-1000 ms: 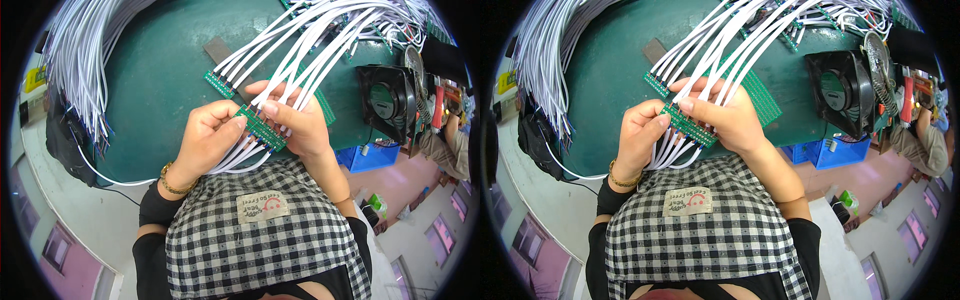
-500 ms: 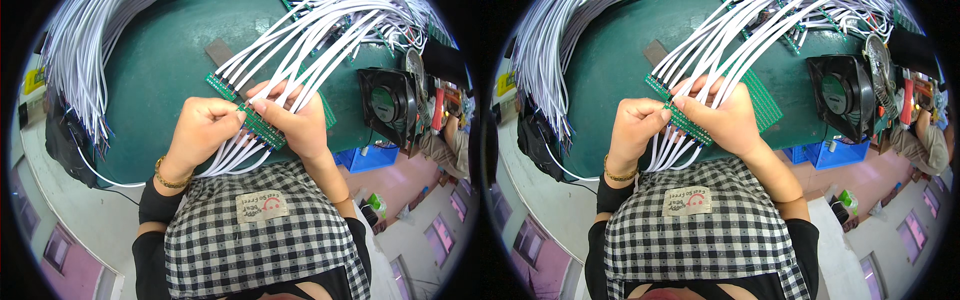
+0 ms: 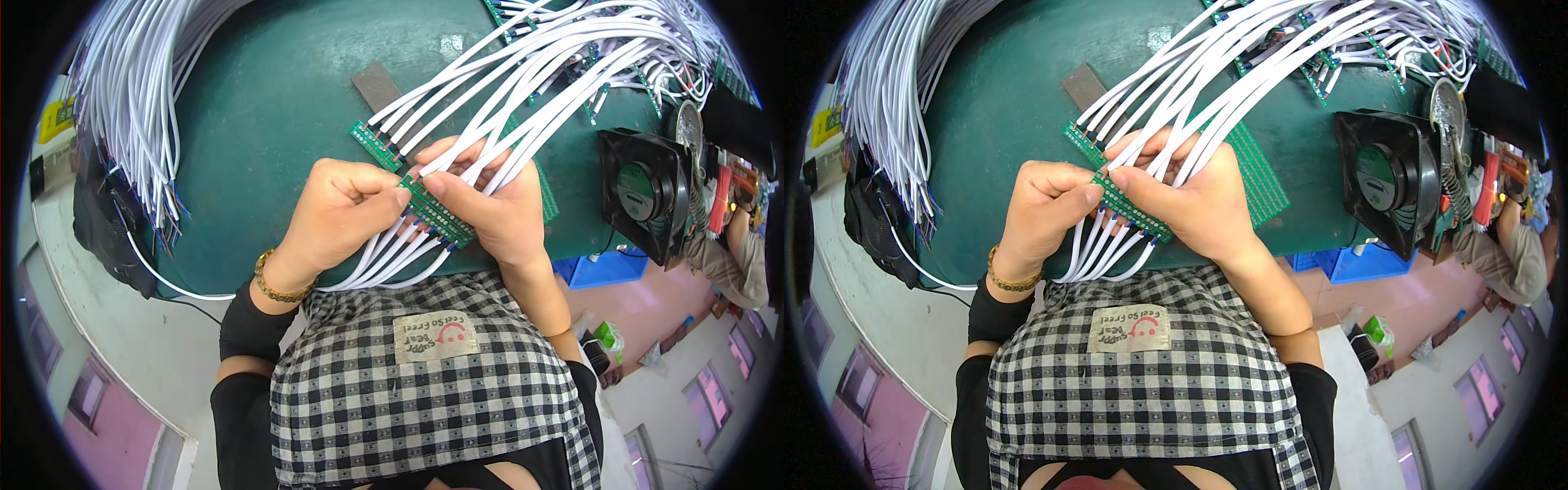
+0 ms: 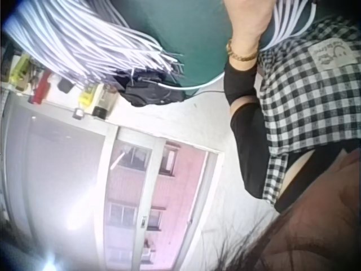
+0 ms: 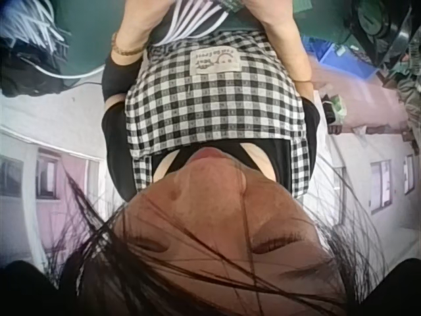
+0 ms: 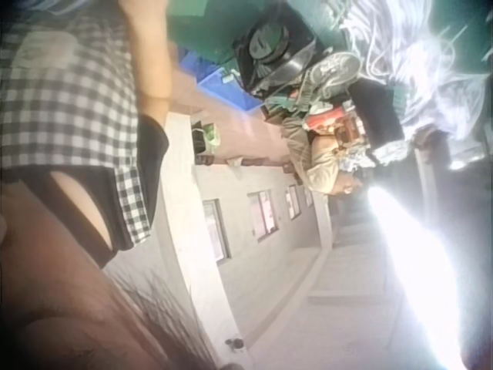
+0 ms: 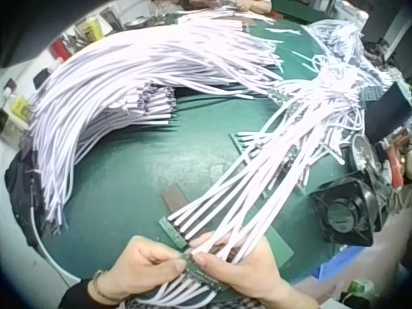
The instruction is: The person solders multiple white wires onto a green printed circuit board using a soldering iron.
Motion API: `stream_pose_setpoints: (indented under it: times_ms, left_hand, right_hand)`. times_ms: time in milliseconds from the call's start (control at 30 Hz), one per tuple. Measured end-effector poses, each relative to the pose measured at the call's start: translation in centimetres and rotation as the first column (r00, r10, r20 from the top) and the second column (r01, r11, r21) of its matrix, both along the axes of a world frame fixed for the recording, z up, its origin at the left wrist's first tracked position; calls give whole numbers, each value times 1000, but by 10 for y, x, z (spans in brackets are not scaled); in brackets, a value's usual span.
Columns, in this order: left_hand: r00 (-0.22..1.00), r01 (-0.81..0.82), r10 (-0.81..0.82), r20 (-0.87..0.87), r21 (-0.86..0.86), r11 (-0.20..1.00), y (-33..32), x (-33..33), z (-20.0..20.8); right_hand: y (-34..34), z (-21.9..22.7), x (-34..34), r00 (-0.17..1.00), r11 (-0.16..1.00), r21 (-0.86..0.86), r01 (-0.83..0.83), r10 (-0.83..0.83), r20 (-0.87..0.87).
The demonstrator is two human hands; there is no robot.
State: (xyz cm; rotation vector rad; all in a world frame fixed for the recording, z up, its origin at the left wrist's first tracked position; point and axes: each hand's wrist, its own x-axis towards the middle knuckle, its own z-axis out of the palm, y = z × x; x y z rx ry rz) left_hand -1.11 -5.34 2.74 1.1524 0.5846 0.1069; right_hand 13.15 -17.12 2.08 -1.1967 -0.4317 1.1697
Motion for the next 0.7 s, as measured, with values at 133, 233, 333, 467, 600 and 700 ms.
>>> stream_pose_setpoints:
  times_ms: [133,233,333,467,600,700]
  left_hand:
    - [996,19,-10,-93,98,995,1,1,2]
    - [995,-15,20,-101,51,999,2,4,4]
    - [992,41,-33,-119,62,997,7,5,-2]
    - [995,-5,-3,-98,-83,997,4,7,-7]
    - [991,-37,11,-135,-193,981,6,5,-8]
    - [986,27,-60,-153,-208,978,11,8,-5]
  right_hand:
    - [2,-2,-3,1000,1000,-3,25,-25,4]
    - [4,1,-6,998,998,-17,55,-54,37]
    - [4,1,-5,992,998,-20,58,-55,114]
    - [4,2,-4,972,997,-73,35,-17,235]
    - [8,14,-4,968,970,-241,-11,71,241]
    - [9,18,-6,899,953,-302,8,125,420]
